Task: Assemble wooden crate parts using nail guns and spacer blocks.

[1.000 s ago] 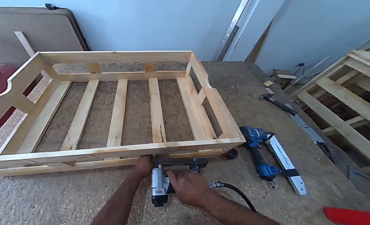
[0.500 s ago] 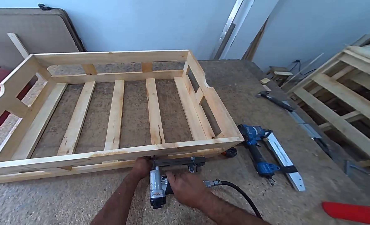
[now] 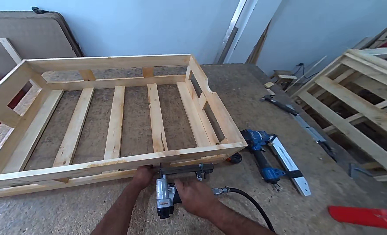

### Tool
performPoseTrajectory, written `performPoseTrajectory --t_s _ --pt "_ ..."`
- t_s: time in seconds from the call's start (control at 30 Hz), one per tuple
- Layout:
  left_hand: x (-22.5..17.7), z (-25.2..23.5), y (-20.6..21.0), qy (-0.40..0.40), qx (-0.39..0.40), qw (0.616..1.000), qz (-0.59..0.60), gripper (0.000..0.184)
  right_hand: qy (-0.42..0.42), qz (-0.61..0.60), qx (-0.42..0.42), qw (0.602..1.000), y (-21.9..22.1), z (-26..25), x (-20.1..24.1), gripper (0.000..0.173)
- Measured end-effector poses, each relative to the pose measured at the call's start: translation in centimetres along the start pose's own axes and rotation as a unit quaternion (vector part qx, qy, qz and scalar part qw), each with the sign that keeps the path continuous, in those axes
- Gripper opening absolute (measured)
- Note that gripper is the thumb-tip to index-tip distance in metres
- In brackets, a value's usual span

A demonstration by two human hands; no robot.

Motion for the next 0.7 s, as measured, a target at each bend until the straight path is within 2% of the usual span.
performPoseTrajectory --t_s 0.13,0.27,0.4,0.53,0.63,0.7 --pt "0.0 0.1 0.0 -0.002 0.002 1.0 -0.004 0.037 0.007 -0.012 0.032 0.999 -0.1 0.0 0.1 0.051" --pt "0.4 -0.2 0.1 -0.017 -0.001 1.0 0.002 0.039 0.013 -0.033 0.053 0.998 0.1 0.3 -0.3 0.042" --pt "0.7 -0.3 0.3 -0.033 -0.007 0.999 0.007 0.046 0.023 -0.045 0.069 0.996 0.4 0.6 -0.9 0.062" --pt "0.9 -0.4 0.3 -0.034 -0.005 0.999 0.001 0.049 0.026 -0.045 0.062 0.997 0.5 0.7 -1.1 0.047" --pt "0.9 -0.4 0.3 -0.039 -0.002 0.999 -0.003 0.05 0.034 -0.046 0.068 0.996 0.5 0.9 -1.3 0.057" --pt "1.0 -0.5 0.3 -0.038 -0.004 0.999 0.002 0.05 0.035 -0.047 0.071 0.996 0.6 1.0 -1.5 0.057"
Point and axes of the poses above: each hand's wrist, its own z-axis away from the middle knuckle, its own y-axis out of the palm, x = y × z, the point moved 5 cm from there along -z, towards the middle knuckle, and after that the axes turned 3 degrees about z, right-handed, at the moved point
